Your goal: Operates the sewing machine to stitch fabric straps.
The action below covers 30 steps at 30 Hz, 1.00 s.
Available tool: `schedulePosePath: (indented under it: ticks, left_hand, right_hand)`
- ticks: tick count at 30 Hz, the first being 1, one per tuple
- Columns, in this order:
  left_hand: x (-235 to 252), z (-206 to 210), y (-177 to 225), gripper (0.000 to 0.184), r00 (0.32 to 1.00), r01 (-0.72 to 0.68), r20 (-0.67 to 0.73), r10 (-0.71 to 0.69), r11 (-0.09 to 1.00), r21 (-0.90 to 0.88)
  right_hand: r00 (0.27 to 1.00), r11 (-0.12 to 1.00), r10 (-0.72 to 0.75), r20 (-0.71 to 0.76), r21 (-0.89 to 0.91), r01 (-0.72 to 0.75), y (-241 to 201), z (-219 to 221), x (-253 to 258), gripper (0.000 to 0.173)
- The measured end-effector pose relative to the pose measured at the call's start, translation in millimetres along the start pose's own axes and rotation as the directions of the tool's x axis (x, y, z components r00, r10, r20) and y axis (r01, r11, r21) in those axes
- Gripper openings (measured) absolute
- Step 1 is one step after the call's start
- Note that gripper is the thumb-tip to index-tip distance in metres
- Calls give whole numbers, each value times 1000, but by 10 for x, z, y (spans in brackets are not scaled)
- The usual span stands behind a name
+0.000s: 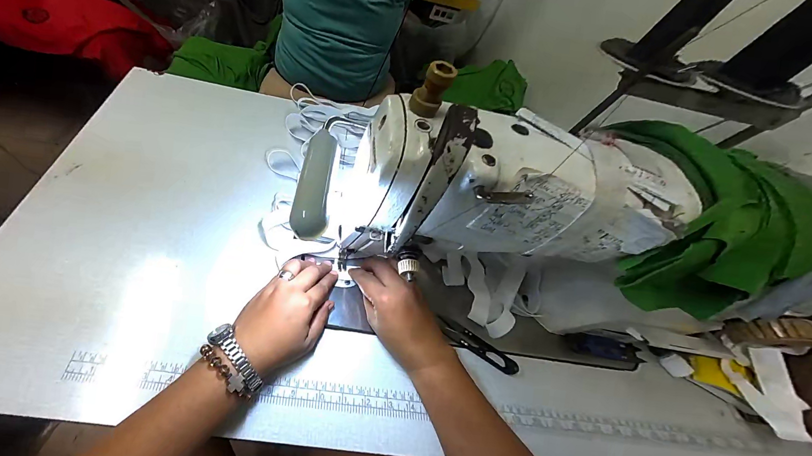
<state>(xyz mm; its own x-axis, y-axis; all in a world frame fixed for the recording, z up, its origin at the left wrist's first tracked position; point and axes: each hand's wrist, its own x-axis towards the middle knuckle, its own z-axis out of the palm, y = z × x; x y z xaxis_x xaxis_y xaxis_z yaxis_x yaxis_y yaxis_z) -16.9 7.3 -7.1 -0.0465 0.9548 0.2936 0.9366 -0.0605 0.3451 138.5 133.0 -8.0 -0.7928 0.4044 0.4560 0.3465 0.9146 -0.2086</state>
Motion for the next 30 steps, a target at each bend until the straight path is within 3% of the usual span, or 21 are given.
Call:
schedulePosePath:
  ticks: [30]
  left_hand:
    - [9,11,-13,42,1000,17,-9,-17,999,-33]
  right_hand:
    - [999,1000,-1,-35,-18,0,-35,0,-5,22]
